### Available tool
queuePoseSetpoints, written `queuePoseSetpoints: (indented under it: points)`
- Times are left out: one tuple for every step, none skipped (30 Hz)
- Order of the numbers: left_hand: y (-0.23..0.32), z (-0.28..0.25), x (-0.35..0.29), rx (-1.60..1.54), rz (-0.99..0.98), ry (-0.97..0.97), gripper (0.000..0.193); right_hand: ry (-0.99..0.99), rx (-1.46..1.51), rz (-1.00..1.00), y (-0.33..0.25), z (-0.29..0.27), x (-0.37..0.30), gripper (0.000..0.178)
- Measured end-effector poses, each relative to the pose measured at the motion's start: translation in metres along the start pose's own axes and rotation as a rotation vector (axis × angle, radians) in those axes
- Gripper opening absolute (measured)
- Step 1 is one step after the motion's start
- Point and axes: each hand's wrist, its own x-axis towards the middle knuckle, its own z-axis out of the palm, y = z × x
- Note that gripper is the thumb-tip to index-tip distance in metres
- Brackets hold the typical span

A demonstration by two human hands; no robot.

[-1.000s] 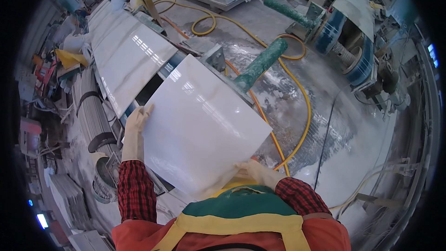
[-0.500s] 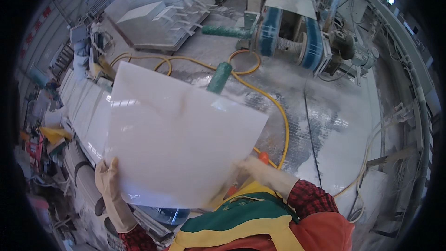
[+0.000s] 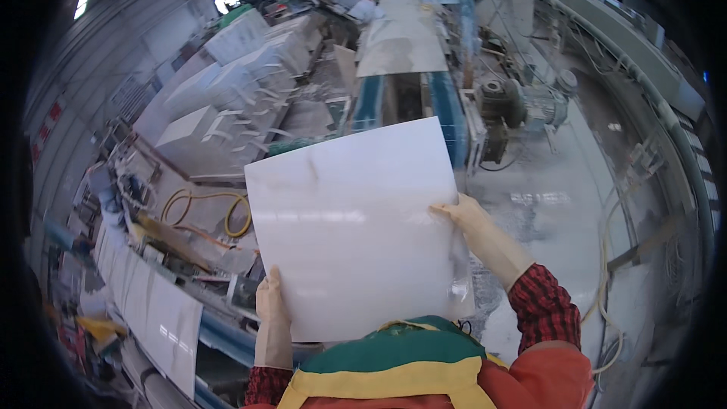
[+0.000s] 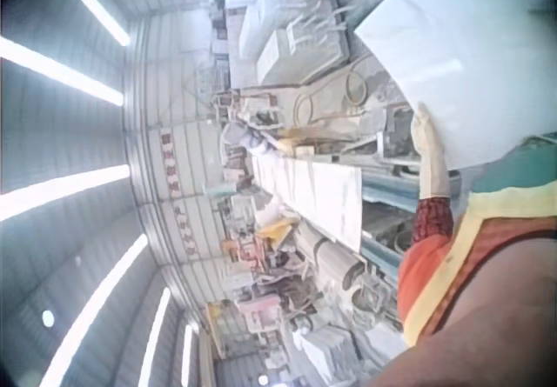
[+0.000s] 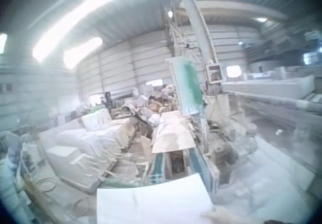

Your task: The person repeatedly picks up large white rectangular tiles from a conveyor belt and places them onto a stack. The person wears gloves and handles each tile individually, moving it from the moving belt to a growing pile nearby.

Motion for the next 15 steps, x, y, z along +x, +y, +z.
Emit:
queuePoseSetpoints:
  points:
    - [0.005,0.017,0.008,0.057,-0.043,-0.030,0.061,-0.012,-0.216,-0.244,0.018,-0.012,0.003,0.045]
    - [0.005,0.035,0.018,0.141,-0.060,-0.022,0.063,-0.008,-0.377,-0.370,0.036,-0.026,0.012,0.045]
    - [0.003,0.050,0.031,0.226,-0.073,-0.005,0.066,0.011,-0.533,-0.499,0.054,-0.038,0.023,0.046]
    - [0.002,0.067,0.047,0.313,-0.080,0.004,0.068,0.057,-0.623,-0.503,0.081,-0.050,0.043,0.045]
    - [0.000,0.081,0.062,0.371,-0.085,-0.017,0.069,0.083,-0.485,-0.409,0.103,-0.054,0.062,0.044]
    - [-0.003,0.094,0.077,0.426,-0.090,-0.048,0.071,0.124,-0.348,-0.319,0.123,-0.059,0.078,0.043]
    - [-0.004,0.109,0.091,0.479,-0.093,-0.073,0.072,0.155,0.017,-0.138,0.136,-0.059,0.097,0.043]
    - [0.001,0.124,0.102,0.507,-0.081,-0.085,0.072,0.176,0.237,-0.006,0.135,-0.058,0.113,0.043]
    - [0.009,0.141,0.111,0.535,-0.069,-0.097,0.071,0.227,0.461,0.118,0.133,-0.058,0.127,0.043]
    - [0.015,0.157,0.124,0.562,-0.056,-0.109,0.071,0.273,0.540,0.197,0.131,-0.060,0.142,0.043]
    - [0.019,0.173,0.142,0.618,-0.043,-0.131,0.070,0.324,0.617,0.271,0.125,-0.063,0.156,0.043]
    - [0.023,0.188,0.160,0.673,-0.028,-0.153,0.070,0.347,0.585,0.283,0.134,-0.069,0.175,0.044]
    - [0.027,0.203,0.179,0.728,-0.013,-0.173,0.069,0.370,0.552,0.296,0.150,-0.076,0.196,0.045]
    - [0.030,0.216,0.198,0.747,0.012,-0.166,0.068,0.380,0.510,0.317,0.141,-0.077,0.216,0.046]
    - [0.034,0.227,0.217,0.766,0.037,-0.158,0.067,0.410,0.461,0.366,0.132,-0.077,0.234,0.046]
